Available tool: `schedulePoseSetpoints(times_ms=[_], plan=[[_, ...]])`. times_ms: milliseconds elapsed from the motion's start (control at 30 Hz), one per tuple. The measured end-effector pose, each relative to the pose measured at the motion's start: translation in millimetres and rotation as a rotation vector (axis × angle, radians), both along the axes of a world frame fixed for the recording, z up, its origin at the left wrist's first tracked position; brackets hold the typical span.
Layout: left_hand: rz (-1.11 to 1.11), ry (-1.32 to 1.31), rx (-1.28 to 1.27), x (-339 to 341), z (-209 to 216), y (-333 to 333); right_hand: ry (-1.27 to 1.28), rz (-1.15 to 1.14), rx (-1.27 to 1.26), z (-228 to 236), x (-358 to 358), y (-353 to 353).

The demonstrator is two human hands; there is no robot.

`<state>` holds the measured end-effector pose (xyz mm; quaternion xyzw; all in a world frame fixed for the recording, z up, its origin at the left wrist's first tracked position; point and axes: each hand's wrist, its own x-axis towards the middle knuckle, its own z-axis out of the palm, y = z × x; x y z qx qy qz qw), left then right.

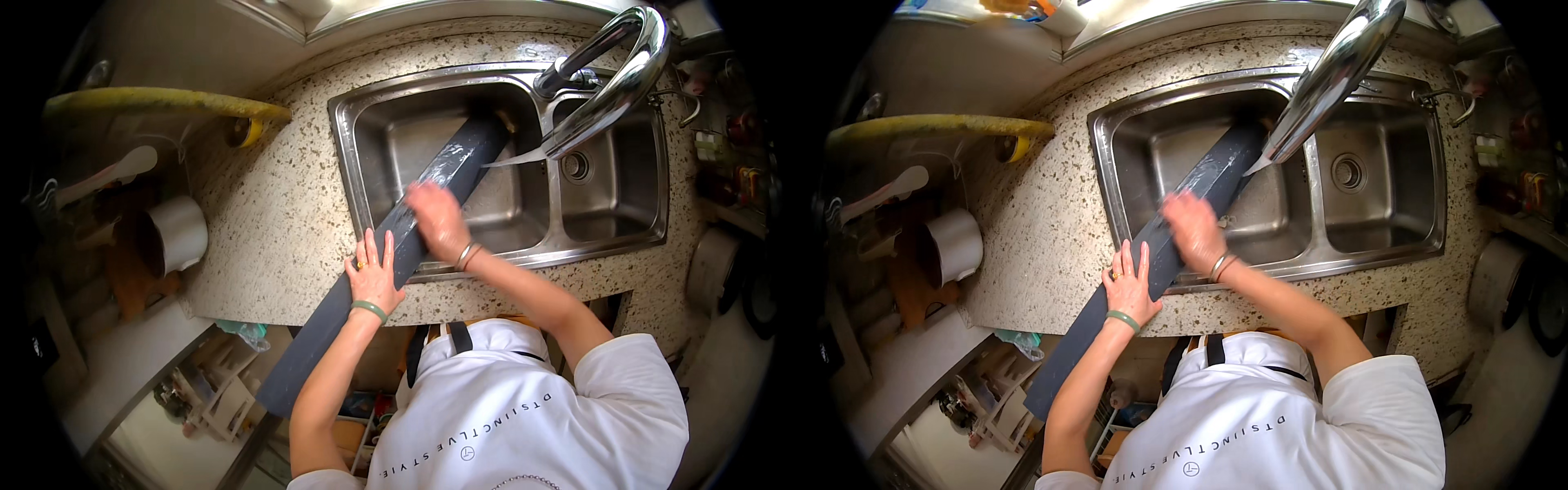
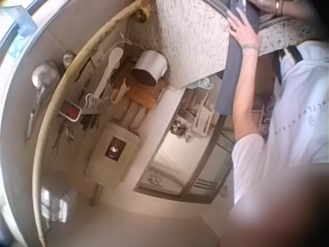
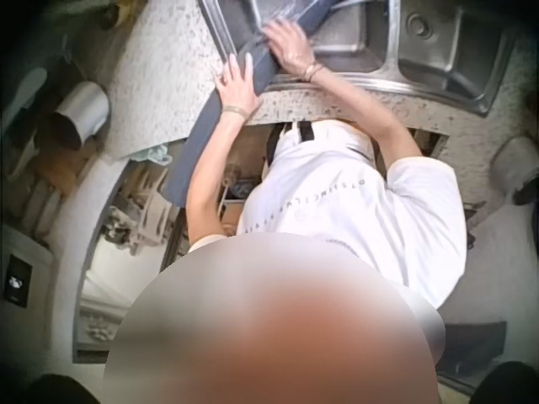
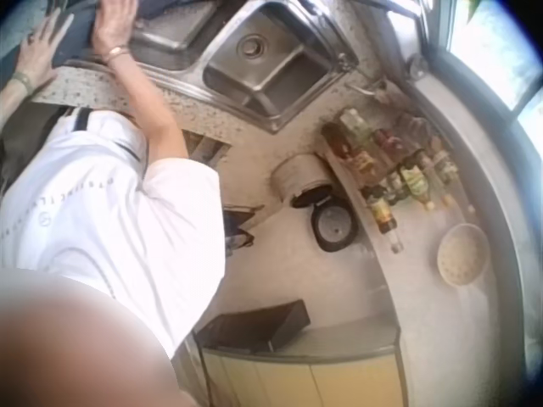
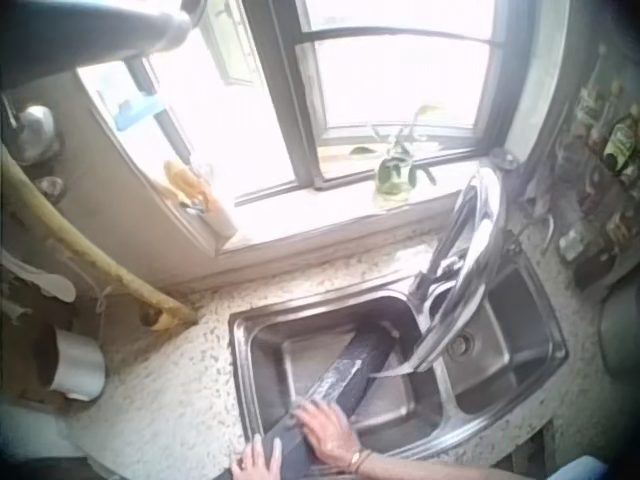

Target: The person scrubs a long, dark rectangular object with a steel wool pad over a kitchen sink. They repeatedly scrub the surface and rinse it under running water, flipping the object to clean both sides. The person continues scrubbing and rinsing the object until the end of the clip.

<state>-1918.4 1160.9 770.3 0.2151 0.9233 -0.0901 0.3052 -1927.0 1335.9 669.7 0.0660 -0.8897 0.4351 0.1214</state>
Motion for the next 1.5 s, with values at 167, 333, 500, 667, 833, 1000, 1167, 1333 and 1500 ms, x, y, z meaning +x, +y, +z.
schedulePoseSetpoints(times_ms=[167,333,500,667,833,1000,1167,1333,1500], plan=[[0.014,-0.018,0.085,-4,6,-2,-0.053,-0.101,0.069,-19,-27,45],[0.005,-0.048,0.103,-12,10,0,-0.267,-0.443,0.128,-119,-63,137],[0.072,-0.224,0.093,-20,30,-10,-0.471,-0.637,0.229,-140,-56,151],[0.236,-0.596,0.398,-33,15,-50,-0.338,-0.550,0.337,-70,-35,134],[0.484,-1.072,0.572,-52,21,-53,-0.355,-0.602,-0.290,-47,-11,109],[0.708,-1.258,0.670,-49,33,-60,-0.113,0.037,0.366,21,-16,94],[0.436,-1.098,0.529,-64,44,-44,-0.233,0.645,0.416,52,-33,43],[0.236,-0.826,0.330,-83,73,-44,-0.140,0.683,0.290,56,-37,19],[0.057,-0.594,0.122,-107,121,-35,0.176,0.443,0.120,66,-31,4]])
